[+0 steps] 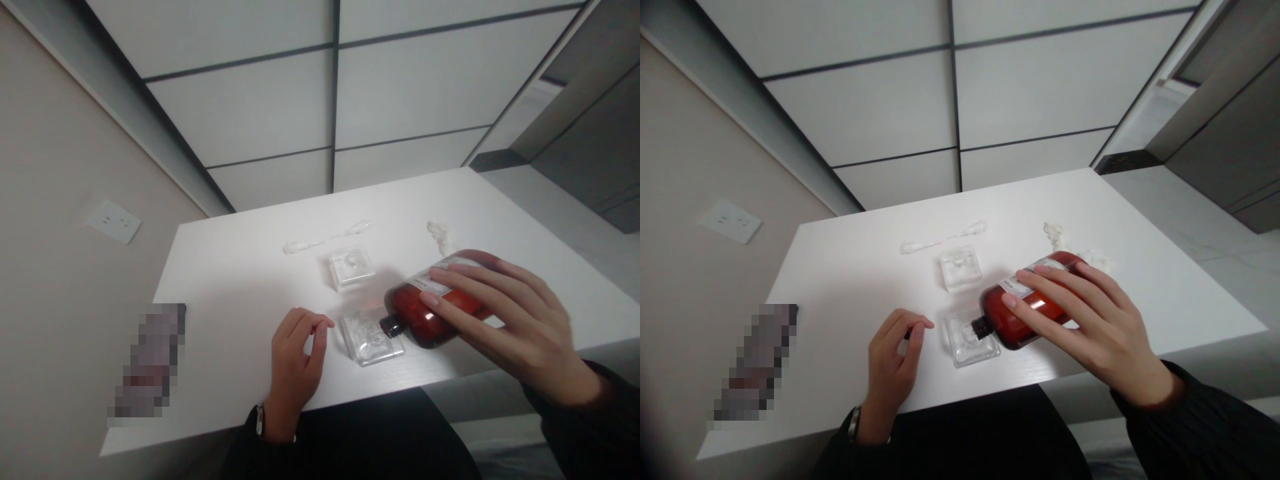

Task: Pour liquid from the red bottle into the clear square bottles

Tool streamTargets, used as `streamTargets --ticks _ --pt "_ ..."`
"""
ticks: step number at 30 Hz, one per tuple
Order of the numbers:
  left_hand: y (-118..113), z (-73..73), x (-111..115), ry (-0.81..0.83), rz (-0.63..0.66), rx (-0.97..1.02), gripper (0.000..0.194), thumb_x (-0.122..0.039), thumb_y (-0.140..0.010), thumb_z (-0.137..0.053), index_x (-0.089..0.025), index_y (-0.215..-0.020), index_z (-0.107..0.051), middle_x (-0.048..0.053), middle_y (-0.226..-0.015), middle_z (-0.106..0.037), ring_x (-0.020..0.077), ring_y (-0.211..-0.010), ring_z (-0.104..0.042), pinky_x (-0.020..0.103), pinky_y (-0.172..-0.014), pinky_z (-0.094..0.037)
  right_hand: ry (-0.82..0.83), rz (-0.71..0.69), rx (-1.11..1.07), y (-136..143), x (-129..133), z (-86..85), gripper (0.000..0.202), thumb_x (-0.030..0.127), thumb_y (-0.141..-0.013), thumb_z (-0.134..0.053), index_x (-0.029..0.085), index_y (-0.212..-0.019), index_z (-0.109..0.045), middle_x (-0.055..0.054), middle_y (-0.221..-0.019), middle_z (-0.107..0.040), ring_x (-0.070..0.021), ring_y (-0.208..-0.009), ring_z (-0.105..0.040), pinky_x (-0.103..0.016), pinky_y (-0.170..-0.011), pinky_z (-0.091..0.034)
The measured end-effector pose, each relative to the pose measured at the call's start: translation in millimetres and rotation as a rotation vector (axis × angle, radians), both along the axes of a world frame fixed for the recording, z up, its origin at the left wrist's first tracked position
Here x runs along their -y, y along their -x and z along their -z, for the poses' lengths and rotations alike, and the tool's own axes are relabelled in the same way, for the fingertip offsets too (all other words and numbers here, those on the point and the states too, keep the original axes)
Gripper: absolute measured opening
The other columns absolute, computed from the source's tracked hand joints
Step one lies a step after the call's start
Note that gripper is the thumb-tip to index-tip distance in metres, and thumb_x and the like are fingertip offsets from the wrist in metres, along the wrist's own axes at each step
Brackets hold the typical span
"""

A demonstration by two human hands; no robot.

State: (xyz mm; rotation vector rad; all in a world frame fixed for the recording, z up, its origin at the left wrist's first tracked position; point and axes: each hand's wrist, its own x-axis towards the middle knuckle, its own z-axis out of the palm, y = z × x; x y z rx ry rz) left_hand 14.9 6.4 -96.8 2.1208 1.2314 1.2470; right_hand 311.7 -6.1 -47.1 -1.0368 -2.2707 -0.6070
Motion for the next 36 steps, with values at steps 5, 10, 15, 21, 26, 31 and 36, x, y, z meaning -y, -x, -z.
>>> streamTargets --ticks 5,10,15,21,26,31,36 --pt "0.3 0.7 0.0 0.004 -0.003 -0.004 0.021 -0.01 -0.103 -0.054 -0.021 -0.09 -0.066 -0.001 -0.081 -0.066 0.0151 -0.075 -0.063 0.026 -0.068 -0.048 0.008 0.011 0.0 -1.1 0.3 0.2 0.043 -0.005 -0.095 -0.066 0.023 -0.128 -0.071 -0.011 -0.134 -0.072 -0.0289 -0.12 -0.07 -0.047 -0.108 -0.051" --pt "-0.3 0.2 -0.1 0.006 -0.005 -0.006 0.021 -0.01 -0.103 -0.054 -0.021 -0.09 -0.066 -0.001 -0.08 -0.066 0.015 -0.075 -0.063 0.026 -0.068 -0.048 -0.004 -0.015 -0.005 -0.1 -1.0 -0.1 0.045 -0.008 -0.091 -0.068 0.02 -0.127 -0.072 -0.014 -0.131 -0.073 -0.032 -0.117 -0.071 -0.049 -0.104 -0.052" --pt "0.0 -0.5 -0.6 0.003 -0.004 -0.006 0.021 -0.011 -0.103 -0.053 -0.021 -0.089 -0.066 -0.001 -0.08 -0.066 0.0149 -0.074 -0.063 0.026 -0.067 -0.049 -0.01 -0.024 0.001 0.9 -1.5 -1.6 0.044 -0.009 -0.092 -0.067 0.019 -0.126 -0.072 -0.015 -0.129 -0.074 -0.0321 -0.114 -0.072 -0.05 -0.102 -0.053" --pt "0.4 -1.6 -0.3 0.004 -0.014 -0.012 0.022 -0.012 -0.103 -0.053 -0.021 -0.089 -0.067 0.001 -0.079 -0.067 0.0163 -0.073 -0.064 0.028 -0.066 -0.05 -0.011 -0.016 0.005 1.2 -1.6 -2.3 0.045 -0.009 -0.092 -0.068 0.02 -0.126 -0.072 -0.015 -0.129 -0.074 -0.032 -0.113 -0.073 -0.05 -0.102 -0.053" --pt "0.0 -1.9 0.0 0.0 -0.015 -0.015 0.022 -0.011 -0.103 -0.053 -0.021 -0.089 -0.066 0.0 -0.078 -0.067 0.0164 -0.072 -0.064 0.028 -0.066 -0.05 -0.016 -0.012 0.02 -0.4 -1.5 -1.8 0.046 -0.009 -0.092 -0.067 0.021 -0.128 -0.071 -0.014 -0.131 -0.074 -0.0313 -0.115 -0.072 -0.049 -0.103 -0.053" --pt "-0.2 -1.6 0.4 -0.008 -0.017 -0.011 0.021 -0.01 -0.102 -0.054 -0.021 -0.089 -0.066 0.0 -0.079 -0.066 0.0154 -0.073 -0.063 0.027 -0.066 -0.049 0.0 -0.008 0.009 -1.1 -0.6 -1.1 0.047 -0.008 -0.094 -0.066 0.022 -0.129 -0.071 -0.012 -0.133 -0.073 -0.0297 -0.117 -0.072 -0.048 -0.105 -0.053" --pt "-0.2 -0.8 0.4 -0.008 -0.011 -0.006 0.021 -0.01 -0.102 -0.054 -0.021 -0.089 -0.066 -0.001 -0.079 -0.066 0.0146 -0.073 -0.063 0.026 -0.067 -0.049 -0.005 -0.008 0.016 -1.2 -1.0 -1.1 0.045 -0.006 -0.094 -0.067 0.022 -0.129 -0.071 -0.012 -0.133 -0.073 -0.0297 -0.117 -0.072 -0.048 -0.105 -0.053"
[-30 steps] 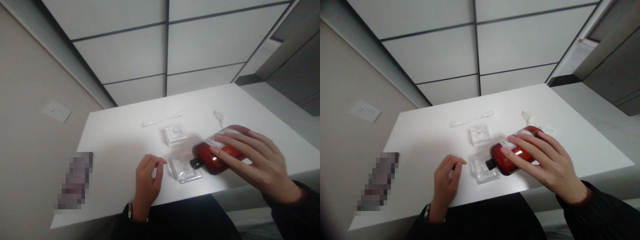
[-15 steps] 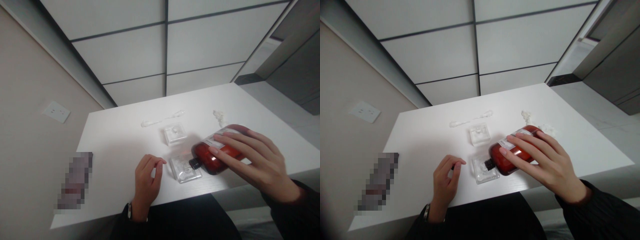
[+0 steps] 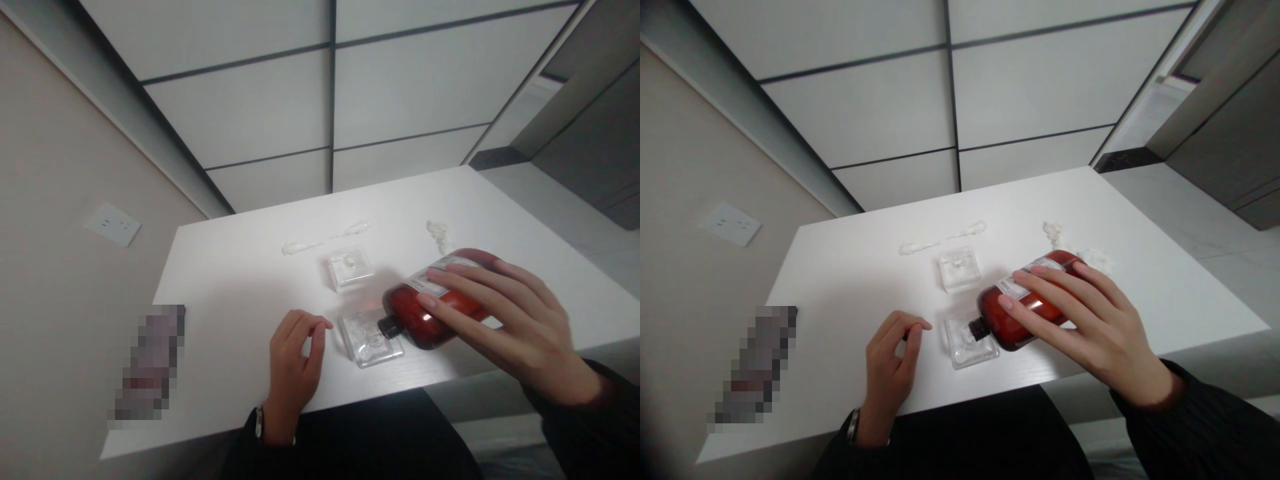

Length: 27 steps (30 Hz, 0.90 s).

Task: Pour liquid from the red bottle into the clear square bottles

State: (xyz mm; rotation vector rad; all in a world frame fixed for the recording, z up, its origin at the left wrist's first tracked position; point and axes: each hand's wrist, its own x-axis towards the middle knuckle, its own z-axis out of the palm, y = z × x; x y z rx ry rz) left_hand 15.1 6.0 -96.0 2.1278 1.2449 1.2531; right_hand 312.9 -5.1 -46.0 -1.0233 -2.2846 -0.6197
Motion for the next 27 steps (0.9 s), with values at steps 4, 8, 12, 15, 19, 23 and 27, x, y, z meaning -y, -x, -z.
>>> streamTargets --ticks 4,8,12,15,19,23,27 --pt "0.0 0.4 -0.1 0.002 0.003 0.005 0.021 -0.01 -0.102 -0.054 -0.021 -0.089 -0.066 -0.001 -0.079 -0.066 0.0146 -0.074 -0.063 0.026 -0.068 -0.049 -0.009 -0.001 -0.006 0.8 -1.1 -0.6 0.042 -0.005 -0.094 -0.067 0.022 -0.127 -0.072 -0.012 -0.131 -0.074 -0.0295 -0.115 -0.073 -0.048 -0.104 -0.054" --pt "-0.3 -0.4 -0.1 0.003 0.001 0.002 0.021 -0.01 -0.102 -0.054 -0.021 -0.089 -0.066 0.0 -0.079 -0.066 0.015 -0.073 -0.063 0.027 -0.067 -0.049 -0.017 0.005 -0.002 1.8 -1.2 -1.3 0.044 -0.006 -0.093 -0.068 0.022 -0.128 -0.071 -0.012 -0.131 -0.074 -0.0299 -0.116 -0.073 -0.048 -0.104 -0.055" --pt "-0.7 -1.5 -0.1 0.008 -0.003 -0.006 0.022 -0.011 -0.102 -0.053 -0.021 -0.089 -0.067 0.0 -0.078 -0.067 0.0159 -0.072 -0.064 0.028 -0.066 -0.049 -0.014 0.002 -0.013 1.8 -0.4 -1.1 0.046 -0.008 -0.092 -0.069 0.021 -0.128 -0.071 -0.012 -0.131 -0.074 -0.0305 -0.116 -0.072 -0.049 -0.104 -0.055" --pt "-1.0 -1.9 -0.1 0.021 -0.006 -0.018 0.022 -0.012 -0.102 -0.053 -0.021 -0.086 -0.066 0.0 -0.076 -0.066 0.0164 -0.07 -0.063 0.028 -0.064 -0.049 -0.004 0.011 -0.005 0.4 0.3 -0.1 0.048 -0.008 -0.092 -0.067 0.022 -0.129 -0.071 -0.011 -0.133 -0.074 -0.0296 -0.119 -0.072 -0.048 -0.104 -0.055" --pt "-1.5 -2.0 -0.2 0.027 -0.009 -0.026 0.023 -0.013 -0.102 -0.053 -0.022 -0.085 -0.065 0.0 -0.075 -0.066 0.0164 -0.07 -0.063 0.029 -0.063 -0.048 0.004 -0.002 -0.007 -0.8 0.3 0.8 0.047 -0.007 -0.093 -0.067 0.023 -0.13 -0.071 -0.011 -0.135 -0.072 -0.0299 -0.121 -0.071 -0.049 -0.106 -0.054" --pt "-1.4 -1.7 -0.6 0.019 -0.011 -0.03 0.023 -0.013 -0.102 -0.053 -0.021 -0.085 -0.065 0.0 -0.075 -0.065 0.016 -0.07 -0.062 0.028 -0.064 -0.048 0.003 0.003 -0.003 0.8 -0.1 -0.7 0.047 -0.008 -0.092 -0.068 0.022 -0.128 -0.071 -0.012 -0.131 -0.074 -0.0302 -0.117 -0.072 -0.048 -0.103 -0.055" --pt "-0.6 -1.0 -0.7 0.017 -0.014 -0.032 0.023 -0.013 -0.102 -0.053 -0.022 -0.085 -0.066 0.0 -0.075 -0.066 0.0164 -0.069 -0.063 0.029 -0.063 -0.049 -0.013 -0.002 0.001 1.3 -0.2 -1.1 0.048 -0.008 -0.091 -0.07 0.021 -0.128 -0.071 -0.012 -0.131 -0.074 -0.0306 -0.116 -0.073 -0.049 -0.103 -0.055"
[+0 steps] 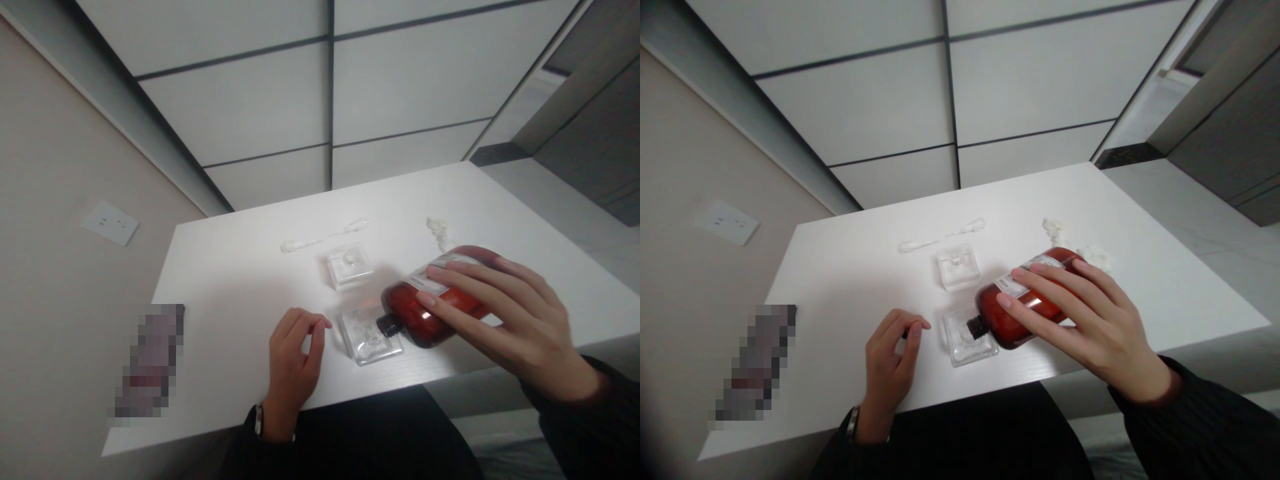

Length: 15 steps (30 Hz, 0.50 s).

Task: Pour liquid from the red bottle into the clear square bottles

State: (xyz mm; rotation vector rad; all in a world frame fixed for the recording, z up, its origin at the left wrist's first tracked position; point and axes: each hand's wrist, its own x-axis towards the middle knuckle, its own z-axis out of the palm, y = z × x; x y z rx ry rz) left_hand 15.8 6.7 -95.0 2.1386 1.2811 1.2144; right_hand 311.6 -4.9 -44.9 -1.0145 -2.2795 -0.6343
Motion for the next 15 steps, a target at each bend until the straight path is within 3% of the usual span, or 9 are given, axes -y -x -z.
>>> streamTargets --ticks 8,15 --pt "-0.2 -0.8 -0.5 0.008 0.007 -0.006 0.023 -0.015 -0.104 -0.052 -0.021 -0.087 -0.066 0.001 -0.077 -0.068 0.0168 -0.07 -0.064 0.029 -0.064 -0.049 -0.003 0.012 -0.026 -1.0 -0.3 3.7 0.048 -0.006 -0.093 -0.069 0.025 -0.129 -0.071 -0.009 -0.134 -0.073 -0.0277 -0.118 -0.072 -0.047 -0.107 -0.054" --pt "-0.7 0.2 0.0 0.008 0.007 -0.001 0.022 -0.013 -0.103 -0.053 -0.021 -0.088 -0.067 0.001 -0.076 -0.066 0.0166 -0.07 -0.063 0.029 -0.064 -0.049 -0.004 -0.001 -0.014 1.5 -0.1 1.1 0.047 -0.01 -0.089 -0.072 0.02 -0.125 -0.07 -0.014 -0.128 -0.075 -0.0326 -0.112 -0.073 -0.051 -0.101 -0.054"
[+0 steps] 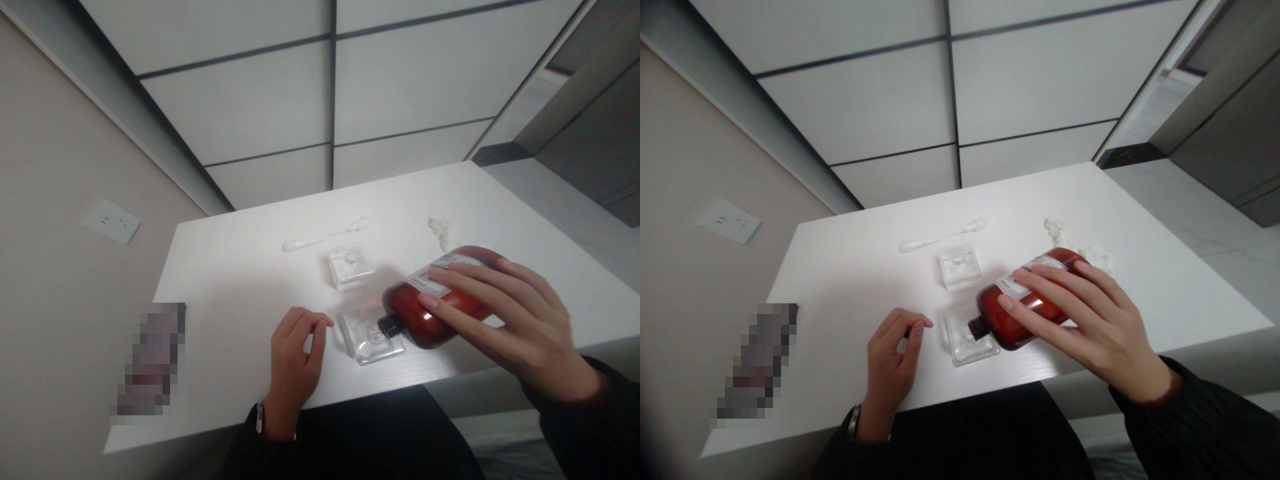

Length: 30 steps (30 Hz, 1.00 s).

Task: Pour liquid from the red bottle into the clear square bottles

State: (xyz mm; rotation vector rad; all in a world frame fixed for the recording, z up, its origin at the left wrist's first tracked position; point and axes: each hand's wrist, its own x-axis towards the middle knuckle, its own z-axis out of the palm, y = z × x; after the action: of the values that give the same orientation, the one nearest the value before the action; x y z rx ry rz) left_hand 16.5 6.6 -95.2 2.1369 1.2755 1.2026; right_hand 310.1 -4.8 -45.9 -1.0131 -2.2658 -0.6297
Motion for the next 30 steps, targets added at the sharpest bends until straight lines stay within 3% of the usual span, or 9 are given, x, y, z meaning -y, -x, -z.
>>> streamTargets --ticks 12,19,30 --pt "0.5 0.8 -0.6 -0.019 0.013 0.011 0.021 -0.011 -0.103 -0.054 -0.021 -0.089 -0.066 0.0 -0.078 -0.065 0.0155 -0.072 -0.062 0.027 -0.066 -0.048 -0.005 -0.007 -0.004 -0.8 -1.1 0.1 0.048 -0.01 -0.089 -0.071 0.021 -0.125 -0.071 -0.012 -0.128 -0.075 -0.0301 -0.111 -0.074 -0.048 -0.104 -0.054" --pt "0.6 1.6 -0.5 -0.016 0.016 0.012 0.021 -0.011 -0.103 -0.054 -0.02 -0.089 -0.066 -0.001 -0.078 -0.065 0.0147 -0.072 -0.061 0.026 -0.067 -0.047 0.005 -0.009 -0.019 0.7 -1.2 -0.8 0.039 -0.006 -0.095 -0.066 0.02 -0.123 -0.072 -0.013 -0.127 -0.075 -0.0297 -0.112 -0.073 -0.048 -0.105 -0.052" --pt "1.8 2.1 -0.6 -0.02 0.017 0.016 0.021 -0.011 -0.103 -0.054 -0.02 -0.088 -0.066 -0.001 -0.078 -0.065 0.0149 -0.072 -0.062 0.026 -0.067 -0.047 -0.025 0.004 -0.016 -1.9 -0.7 1.5 0.045 -0.008 -0.09 -0.071 0.022 -0.125 -0.073 -0.011 -0.13 -0.074 -0.0282 -0.116 -0.072 -0.047 -0.109 -0.052"
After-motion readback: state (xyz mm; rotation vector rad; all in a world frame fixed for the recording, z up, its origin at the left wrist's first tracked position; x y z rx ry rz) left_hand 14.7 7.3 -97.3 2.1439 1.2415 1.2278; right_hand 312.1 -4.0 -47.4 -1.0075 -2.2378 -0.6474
